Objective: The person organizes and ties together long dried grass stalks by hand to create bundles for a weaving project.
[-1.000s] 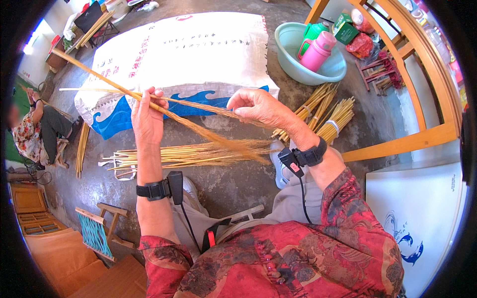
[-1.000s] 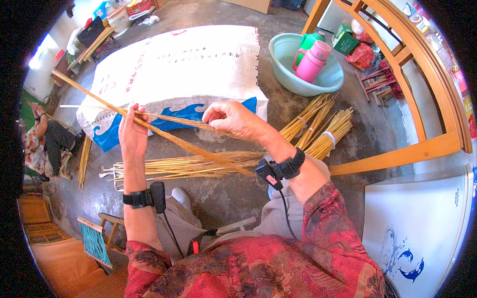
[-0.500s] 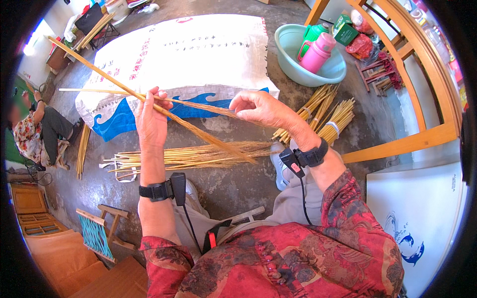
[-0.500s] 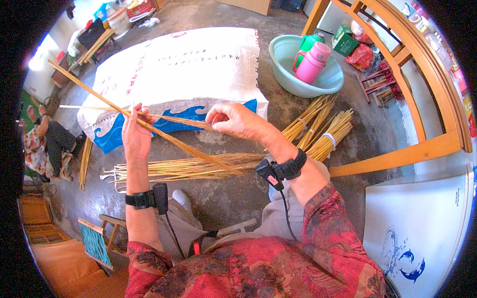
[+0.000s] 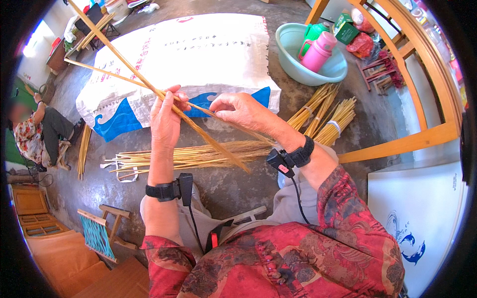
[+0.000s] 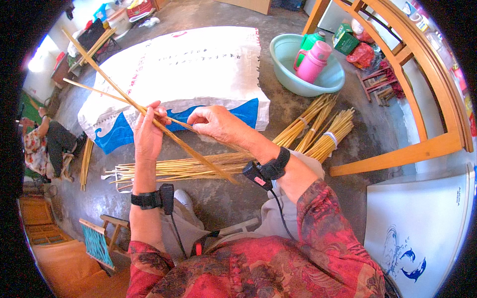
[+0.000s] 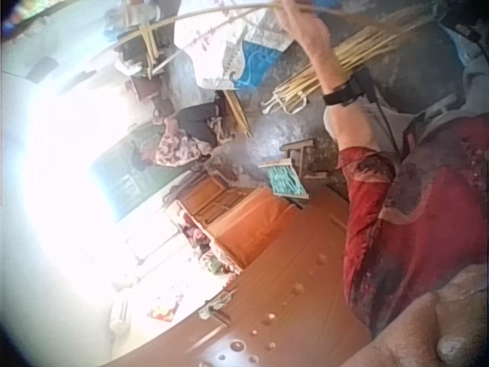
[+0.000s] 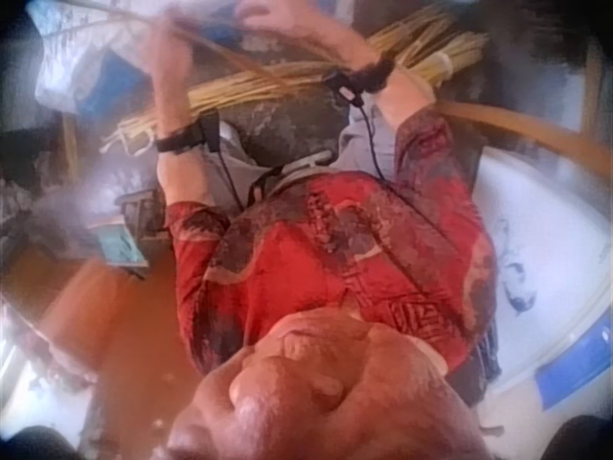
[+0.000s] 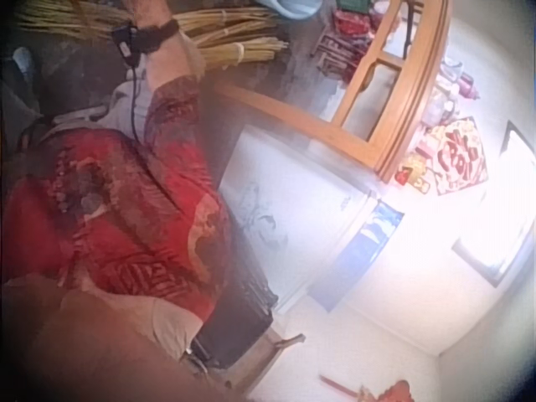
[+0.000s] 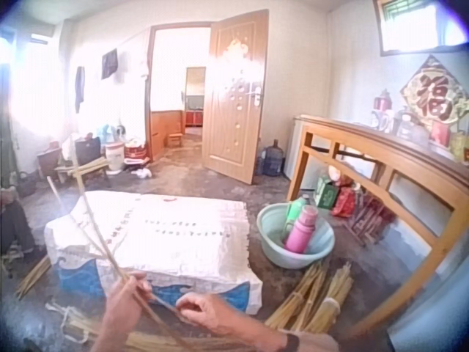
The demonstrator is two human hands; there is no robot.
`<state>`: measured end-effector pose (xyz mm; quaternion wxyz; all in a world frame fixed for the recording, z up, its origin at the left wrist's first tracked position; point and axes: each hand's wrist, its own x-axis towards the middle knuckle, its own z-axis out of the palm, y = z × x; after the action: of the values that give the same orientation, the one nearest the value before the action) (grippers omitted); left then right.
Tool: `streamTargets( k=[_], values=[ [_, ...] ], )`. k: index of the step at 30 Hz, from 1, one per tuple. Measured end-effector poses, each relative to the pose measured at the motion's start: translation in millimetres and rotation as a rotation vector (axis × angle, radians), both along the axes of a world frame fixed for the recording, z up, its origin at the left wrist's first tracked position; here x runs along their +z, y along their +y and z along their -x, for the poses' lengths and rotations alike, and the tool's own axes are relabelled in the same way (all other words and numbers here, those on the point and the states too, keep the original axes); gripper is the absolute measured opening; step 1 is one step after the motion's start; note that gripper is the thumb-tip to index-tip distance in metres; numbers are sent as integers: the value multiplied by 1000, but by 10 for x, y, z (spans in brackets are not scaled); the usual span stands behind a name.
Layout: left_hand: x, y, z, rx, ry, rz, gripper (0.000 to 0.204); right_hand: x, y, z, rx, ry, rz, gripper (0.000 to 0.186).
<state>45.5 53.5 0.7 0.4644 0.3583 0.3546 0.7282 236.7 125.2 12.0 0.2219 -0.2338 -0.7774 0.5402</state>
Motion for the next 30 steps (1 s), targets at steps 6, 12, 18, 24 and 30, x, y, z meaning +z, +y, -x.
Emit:
streamTargets(
  k=[6,12,18,24,30],
  values=[
    [54,-4,-40,-48,26,1,27,46,-7,47,69,-36,90,20],
    [52,-17,-30,-40,63,32,26,51,-29,77,124,-120,57,22],
    [39,-18,-28,-35,186,77,26,14,-103,129,68,-120,-188,17],
    [39,-6,-74,-4,243,101,25,-12,-130,133,30,-258,-333,20],
    [62,-8,-51,43,199,77,26,0,-109,84,4,-194,-323,22]
  ],
)
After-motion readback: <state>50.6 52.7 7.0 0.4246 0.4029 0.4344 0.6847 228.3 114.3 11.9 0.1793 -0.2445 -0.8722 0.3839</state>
